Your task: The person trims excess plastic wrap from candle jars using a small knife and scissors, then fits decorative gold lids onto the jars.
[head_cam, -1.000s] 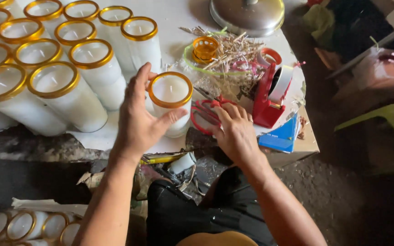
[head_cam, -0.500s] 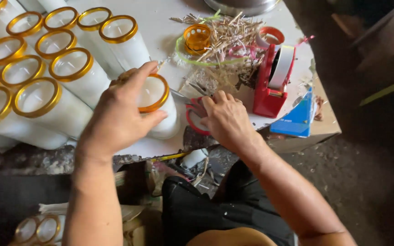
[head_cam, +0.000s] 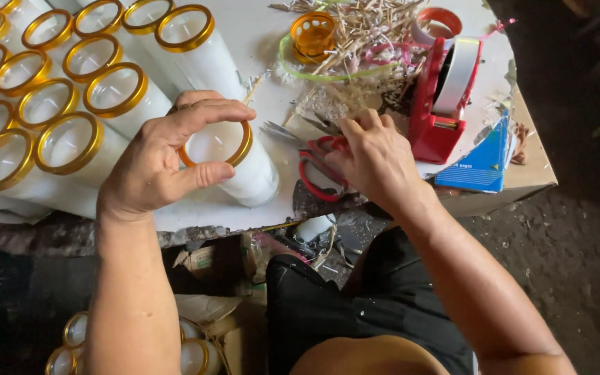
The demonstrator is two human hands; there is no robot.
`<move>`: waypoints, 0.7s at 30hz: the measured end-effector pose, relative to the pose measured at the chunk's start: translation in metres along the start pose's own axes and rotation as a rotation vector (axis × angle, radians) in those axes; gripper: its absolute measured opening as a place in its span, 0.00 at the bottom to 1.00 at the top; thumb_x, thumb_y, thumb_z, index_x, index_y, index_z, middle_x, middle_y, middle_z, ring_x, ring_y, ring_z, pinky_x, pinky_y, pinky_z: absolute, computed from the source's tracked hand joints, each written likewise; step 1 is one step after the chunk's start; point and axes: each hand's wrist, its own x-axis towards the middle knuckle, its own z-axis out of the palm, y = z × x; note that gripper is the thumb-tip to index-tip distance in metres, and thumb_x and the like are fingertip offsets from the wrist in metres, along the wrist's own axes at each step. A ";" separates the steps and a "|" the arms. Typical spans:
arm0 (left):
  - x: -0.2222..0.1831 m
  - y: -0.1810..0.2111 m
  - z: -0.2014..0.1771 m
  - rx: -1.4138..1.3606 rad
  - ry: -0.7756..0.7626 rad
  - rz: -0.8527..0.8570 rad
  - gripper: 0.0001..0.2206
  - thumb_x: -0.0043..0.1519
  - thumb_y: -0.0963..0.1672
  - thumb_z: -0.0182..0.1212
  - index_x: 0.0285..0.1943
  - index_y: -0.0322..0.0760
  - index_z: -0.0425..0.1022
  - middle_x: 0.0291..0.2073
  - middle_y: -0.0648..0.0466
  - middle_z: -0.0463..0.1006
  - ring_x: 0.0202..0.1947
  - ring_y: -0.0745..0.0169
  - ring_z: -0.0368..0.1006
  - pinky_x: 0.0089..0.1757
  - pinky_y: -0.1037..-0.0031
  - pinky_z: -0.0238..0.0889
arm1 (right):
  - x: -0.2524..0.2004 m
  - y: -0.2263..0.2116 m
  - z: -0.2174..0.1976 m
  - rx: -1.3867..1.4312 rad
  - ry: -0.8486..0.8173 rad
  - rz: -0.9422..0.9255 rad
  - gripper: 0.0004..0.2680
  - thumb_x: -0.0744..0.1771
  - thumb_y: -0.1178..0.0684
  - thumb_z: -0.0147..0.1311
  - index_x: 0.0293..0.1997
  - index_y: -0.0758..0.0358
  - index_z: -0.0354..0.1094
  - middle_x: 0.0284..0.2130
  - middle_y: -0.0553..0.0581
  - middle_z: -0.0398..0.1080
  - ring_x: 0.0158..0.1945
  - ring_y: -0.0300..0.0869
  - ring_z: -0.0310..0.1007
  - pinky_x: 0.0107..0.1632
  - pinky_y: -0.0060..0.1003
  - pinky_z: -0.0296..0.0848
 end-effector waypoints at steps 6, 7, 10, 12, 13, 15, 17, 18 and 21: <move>0.002 0.015 -0.006 0.157 -0.089 -0.139 0.30 0.57 0.41 0.62 0.72 0.41 0.65 0.72 0.41 0.66 0.76 0.49 0.56 0.70 0.61 0.44 | 0.014 0.007 0.002 -0.054 -0.094 -0.020 0.16 0.68 0.46 0.59 0.56 0.66 0.67 0.46 0.66 0.74 0.47 0.52 0.73 0.61 0.55 0.64; 0.001 0.011 -0.002 0.158 -0.091 -0.143 0.30 0.57 0.41 0.62 0.72 0.41 0.65 0.72 0.41 0.66 0.76 0.49 0.56 0.70 0.61 0.44 | 0.015 0.010 0.005 -0.050 -0.096 -0.020 0.16 0.68 0.46 0.59 0.56 0.66 0.67 0.46 0.66 0.74 0.47 0.52 0.73 0.61 0.55 0.64; 0.001 0.005 0.007 0.205 -0.029 0.035 0.34 0.57 0.46 0.67 0.73 0.27 0.60 0.72 0.37 0.64 0.75 0.43 0.57 0.73 0.54 0.42 | 0.017 0.019 0.011 -0.183 -0.051 -0.036 0.13 0.67 0.43 0.60 0.44 0.63 0.68 0.45 0.60 0.75 0.50 0.57 0.63 0.45 0.57 0.64; 0.001 0.006 0.010 0.254 0.024 0.021 0.26 0.60 0.42 0.63 0.69 0.28 0.66 0.67 0.40 0.71 0.70 0.41 0.63 0.69 0.56 0.53 | 0.019 0.021 0.014 -0.148 -0.034 -0.170 0.12 0.69 0.49 0.56 0.49 0.70 0.68 0.49 0.73 0.70 0.54 0.63 0.67 0.59 0.59 0.65; 0.001 0.004 0.010 0.252 0.029 0.017 0.26 0.60 0.42 0.63 0.69 0.28 0.66 0.67 0.40 0.71 0.70 0.41 0.63 0.69 0.56 0.53 | 0.017 0.018 0.007 -0.149 -0.039 -0.174 0.12 0.69 0.49 0.56 0.49 0.70 0.68 0.49 0.73 0.70 0.54 0.63 0.67 0.59 0.59 0.65; 0.002 0.001 0.009 0.227 0.006 0.000 0.26 0.58 0.42 0.64 0.68 0.29 0.68 0.66 0.40 0.72 0.71 0.41 0.62 0.70 0.57 0.52 | 0.013 0.011 -0.006 0.103 -0.197 -0.020 0.17 0.72 0.52 0.48 0.68 0.69 0.59 0.46 0.67 0.64 0.45 0.56 0.67 0.48 0.59 0.74; 0.002 0.002 0.008 0.221 0.001 0.001 0.27 0.57 0.41 0.64 0.68 0.29 0.68 0.66 0.41 0.72 0.71 0.42 0.63 0.70 0.57 0.51 | 0.012 0.019 -0.008 0.327 -0.041 -0.008 0.15 0.72 0.56 0.48 0.66 0.73 0.61 0.49 0.69 0.68 0.48 0.55 0.71 0.50 0.51 0.75; 0.003 0.002 0.008 0.216 -0.006 0.004 0.27 0.57 0.40 0.65 0.67 0.29 0.68 0.66 0.42 0.72 0.71 0.43 0.64 0.71 0.58 0.50 | 0.011 0.023 -0.009 0.549 0.121 0.007 0.13 0.72 0.60 0.49 0.64 0.76 0.63 0.52 0.70 0.72 0.51 0.54 0.75 0.53 0.44 0.75; 0.003 0.000 0.009 0.204 0.010 0.003 0.26 0.57 0.40 0.66 0.67 0.29 0.69 0.66 0.40 0.72 0.71 0.42 0.64 0.71 0.57 0.51 | -0.012 -0.007 -0.034 1.476 0.102 0.144 0.30 0.68 0.37 0.51 0.70 0.76 0.51 0.46 0.64 0.71 0.36 0.43 0.76 0.24 0.32 0.71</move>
